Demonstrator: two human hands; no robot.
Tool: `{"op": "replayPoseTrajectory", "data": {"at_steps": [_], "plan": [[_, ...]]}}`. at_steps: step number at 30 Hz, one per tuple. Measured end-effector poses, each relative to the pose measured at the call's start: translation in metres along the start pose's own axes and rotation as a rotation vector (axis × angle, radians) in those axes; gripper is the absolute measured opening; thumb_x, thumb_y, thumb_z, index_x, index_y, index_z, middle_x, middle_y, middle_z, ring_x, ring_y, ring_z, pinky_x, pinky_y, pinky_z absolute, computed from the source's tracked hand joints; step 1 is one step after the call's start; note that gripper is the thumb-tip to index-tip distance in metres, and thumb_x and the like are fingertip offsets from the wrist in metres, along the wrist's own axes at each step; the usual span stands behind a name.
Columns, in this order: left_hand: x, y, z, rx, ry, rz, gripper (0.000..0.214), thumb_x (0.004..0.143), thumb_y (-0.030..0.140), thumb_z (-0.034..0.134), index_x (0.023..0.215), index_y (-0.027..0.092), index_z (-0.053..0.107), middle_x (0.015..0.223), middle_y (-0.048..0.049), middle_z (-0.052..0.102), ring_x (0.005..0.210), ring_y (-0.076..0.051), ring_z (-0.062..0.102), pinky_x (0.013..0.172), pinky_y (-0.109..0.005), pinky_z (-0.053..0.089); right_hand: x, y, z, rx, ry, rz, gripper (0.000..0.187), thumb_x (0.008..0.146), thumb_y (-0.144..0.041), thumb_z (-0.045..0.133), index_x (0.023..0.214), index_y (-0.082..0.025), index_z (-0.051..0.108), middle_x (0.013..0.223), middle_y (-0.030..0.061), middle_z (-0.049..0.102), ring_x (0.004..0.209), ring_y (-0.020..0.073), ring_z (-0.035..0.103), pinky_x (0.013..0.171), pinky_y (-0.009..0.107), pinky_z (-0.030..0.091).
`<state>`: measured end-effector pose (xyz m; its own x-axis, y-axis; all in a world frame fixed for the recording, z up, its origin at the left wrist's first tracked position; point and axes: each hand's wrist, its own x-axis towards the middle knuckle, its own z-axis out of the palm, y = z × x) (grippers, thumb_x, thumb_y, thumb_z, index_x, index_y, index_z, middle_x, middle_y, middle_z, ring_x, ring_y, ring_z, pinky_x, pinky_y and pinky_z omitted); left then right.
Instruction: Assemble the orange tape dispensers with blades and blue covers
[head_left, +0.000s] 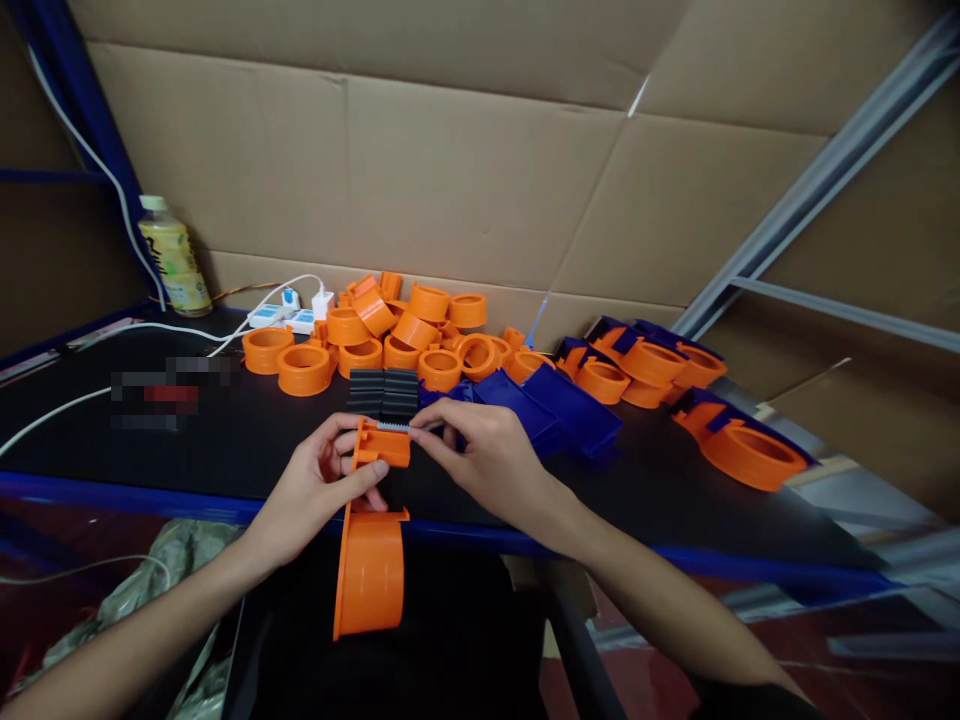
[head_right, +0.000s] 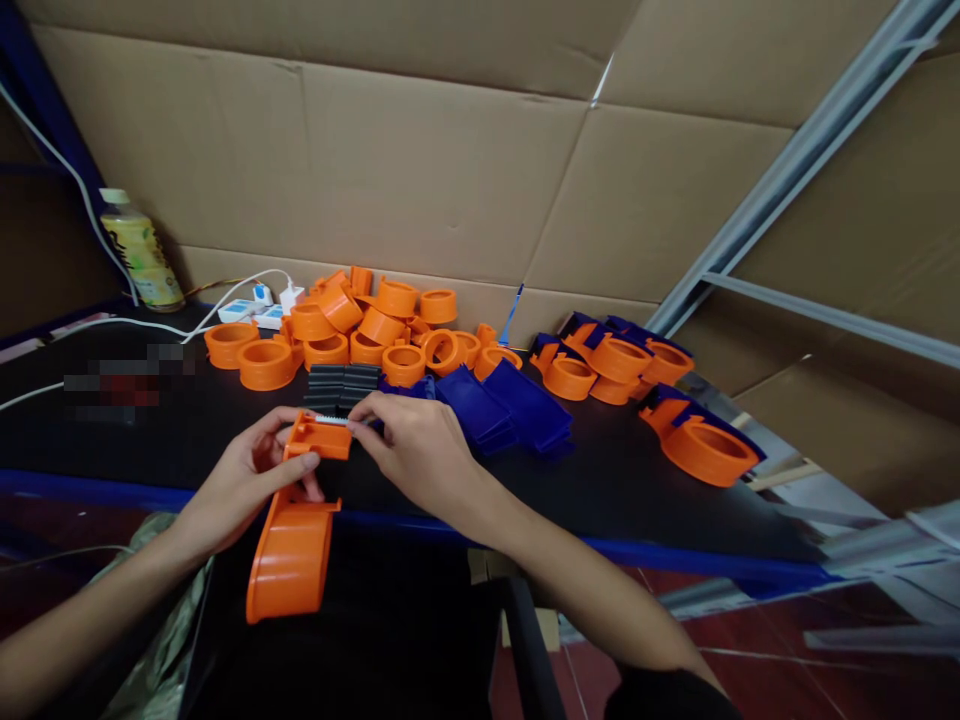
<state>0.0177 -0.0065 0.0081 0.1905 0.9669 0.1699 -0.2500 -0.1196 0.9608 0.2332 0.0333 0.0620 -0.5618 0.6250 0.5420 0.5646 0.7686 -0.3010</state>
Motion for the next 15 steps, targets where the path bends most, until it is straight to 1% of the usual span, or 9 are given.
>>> {"op": "replayPoseTrajectory", "data": {"at_steps": [2, 5, 6, 8, 10, 12, 14, 15], "plan": [[0.000, 0.000, 0.000, 0.013, -0.011, 0.006, 0.038, 0.084, 0.030, 0.077, 0.115, 0.020, 0.057, 0.067, 0.0000, 0.073, 0.055, -0.019, 0.071, 0.056, -0.027, 0.058, 0.004, 0.000, 0.002, 0.008, -0.036, -0.037, 0.016, 0.097, -0.030, 0.060, 0.100, -0.019, 0.072, 0.091, 0.0031, 0.074, 0.072, 0.0121, 0.063, 0.067, 0.024, 0.045], [0.000, 0.002, -0.001, -0.008, -0.001, -0.019, 0.037, 0.088, 0.035, 0.072, 0.118, 0.020, 0.058, 0.066, -0.0013, 0.073, 0.055, -0.020, 0.071, 0.058, -0.028, 0.057, 0.019, -0.001, 0.002, 0.039, -0.042, -0.108, 0.017, 0.097, -0.029, 0.061, 0.099, -0.018, 0.073, 0.103, 0.0065, 0.075, 0.090, 0.0158, 0.067, 0.079, 0.026, 0.048], [0.000, 0.003, -0.001, -0.032, 0.011, -0.035, 0.037, 0.088, 0.036, 0.071, 0.119, 0.020, 0.058, 0.066, -0.0017, 0.073, 0.056, -0.020, 0.071, 0.059, -0.028, 0.057, 0.026, 0.001, 0.002, 0.051, -0.053, -0.116, 0.018, 0.097, -0.031, 0.060, 0.099, -0.018, 0.074, 0.103, 0.0064, 0.075, 0.091, 0.0162, 0.068, 0.081, 0.027, 0.048], [-0.001, 0.005, 0.000, -0.089, 0.042, -0.052, 0.038, 0.087, 0.036, 0.071, 0.120, 0.021, 0.058, 0.066, -0.0021, 0.073, 0.056, -0.019, 0.071, 0.060, -0.028, 0.057, 0.042, 0.008, 0.000, 0.032, -0.074, -0.078, 0.024, 0.100, -0.035, 0.056, 0.102, -0.019, 0.074, 0.102, 0.0052, 0.076, 0.088, 0.0159, 0.068, 0.079, 0.027, 0.048], [-0.002, 0.007, 0.001, -0.136, 0.074, -0.044, 0.041, 0.087, 0.036, 0.071, 0.123, 0.021, 0.058, 0.065, -0.0017, 0.073, 0.056, -0.019, 0.070, 0.060, -0.027, 0.057, 0.056, 0.020, 0.000, -0.087, -0.093, 0.002, 0.028, 0.101, -0.038, 0.054, 0.108, -0.020, 0.074, 0.103, 0.0054, 0.076, 0.089, 0.0175, 0.069, 0.078, 0.027, 0.047], [-0.003, 0.008, 0.002, -0.162, 0.102, -0.033, 0.046, 0.088, 0.036, 0.071, 0.128, 0.021, 0.056, 0.064, -0.0012, 0.071, 0.055, -0.019, 0.070, 0.058, -0.028, 0.058, 0.066, 0.033, 0.004, -0.279, -0.141, 0.051, 0.026, 0.100, -0.036, 0.056, 0.112, -0.019, 0.072, 0.107, 0.0081, 0.075, 0.098, 0.0213, 0.069, 0.080, 0.029, 0.046], [-0.004, 0.008, 0.002, -0.174, 0.113, -0.047, 0.052, 0.087, 0.037, 0.071, 0.134, 0.020, 0.054, 0.064, -0.0014, 0.071, 0.055, -0.020, 0.071, 0.057, -0.028, 0.058, 0.070, 0.044, 0.009, -0.419, -0.209, 0.049, 0.023, 0.097, -0.031, 0.061, 0.112, -0.017, 0.072, 0.109, 0.0108, 0.074, 0.104, 0.0242, 0.067, 0.081, 0.030, 0.046], [-0.004, 0.008, 0.002, -0.176, 0.112, -0.056, 0.054, 0.087, 0.037, 0.071, 0.135, 0.020, 0.053, 0.064, -0.0016, 0.071, 0.055, -0.020, 0.070, 0.056, -0.028, 0.058, 0.070, 0.047, 0.013, -0.453, -0.232, 0.040, 0.022, 0.097, -0.029, 0.062, 0.111, -0.016, 0.072, 0.108, 0.0115, 0.073, 0.105, 0.0247, 0.066, 0.082, 0.030, 0.045]]}}
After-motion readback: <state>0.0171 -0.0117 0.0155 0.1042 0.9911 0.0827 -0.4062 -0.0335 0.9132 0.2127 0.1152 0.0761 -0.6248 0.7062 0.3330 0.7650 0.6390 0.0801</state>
